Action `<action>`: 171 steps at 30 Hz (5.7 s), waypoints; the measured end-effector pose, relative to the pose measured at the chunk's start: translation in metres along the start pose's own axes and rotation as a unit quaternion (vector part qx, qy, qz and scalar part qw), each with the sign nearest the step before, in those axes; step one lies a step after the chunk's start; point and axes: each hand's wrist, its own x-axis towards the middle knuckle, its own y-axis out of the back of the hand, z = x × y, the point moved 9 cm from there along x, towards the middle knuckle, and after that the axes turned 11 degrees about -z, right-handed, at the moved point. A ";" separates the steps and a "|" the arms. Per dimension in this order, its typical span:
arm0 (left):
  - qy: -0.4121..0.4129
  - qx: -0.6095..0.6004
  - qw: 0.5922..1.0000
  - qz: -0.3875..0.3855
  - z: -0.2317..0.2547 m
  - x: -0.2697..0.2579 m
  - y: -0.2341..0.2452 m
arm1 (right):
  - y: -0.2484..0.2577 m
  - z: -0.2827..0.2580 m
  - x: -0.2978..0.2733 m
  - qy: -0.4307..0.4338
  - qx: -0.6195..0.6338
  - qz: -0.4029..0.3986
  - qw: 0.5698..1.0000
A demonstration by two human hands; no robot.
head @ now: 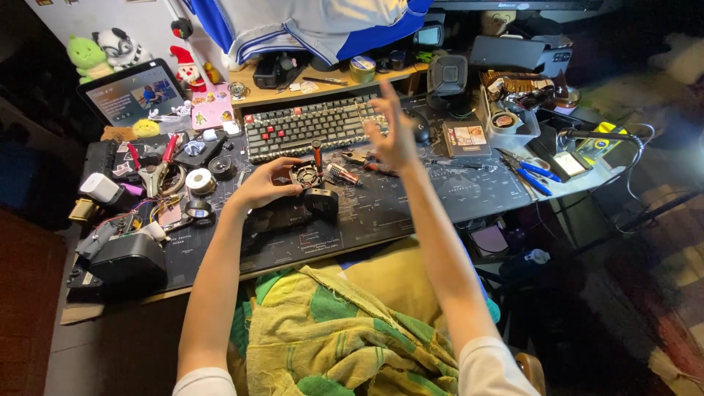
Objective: The person disassembles a small black electronic device, likely a camera, using a red-handled screwdriver. They remove the casing to expose the internal components and continue to manipulate the device's interior parts throughout the clip.
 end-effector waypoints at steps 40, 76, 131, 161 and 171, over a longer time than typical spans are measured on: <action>-0.027 -0.002 1.000 0.006 -0.001 -0.001 -0.002 | 0.147 0.090 -0.175 -0.173 -0.485 0.008 0.857; -0.061 -0.026 0.998 -0.004 -0.001 0.001 0.000 | -0.084 -0.082 -0.019 0.193 0.033 0.048 0.979; -0.047 -0.023 0.999 -0.005 -0.017 0.008 0.003 | -0.101 -0.070 -0.026 0.038 0.177 -0.185 0.966; -0.028 -0.021 0.999 -0.015 -0.011 0.005 -0.001 | -0.103 -0.062 -0.026 0.028 0.193 -0.162 0.967; -0.031 -0.015 0.999 -0.009 -0.014 0.006 0.001 | -0.103 -0.064 -0.027 0.037 0.179 -0.158 0.970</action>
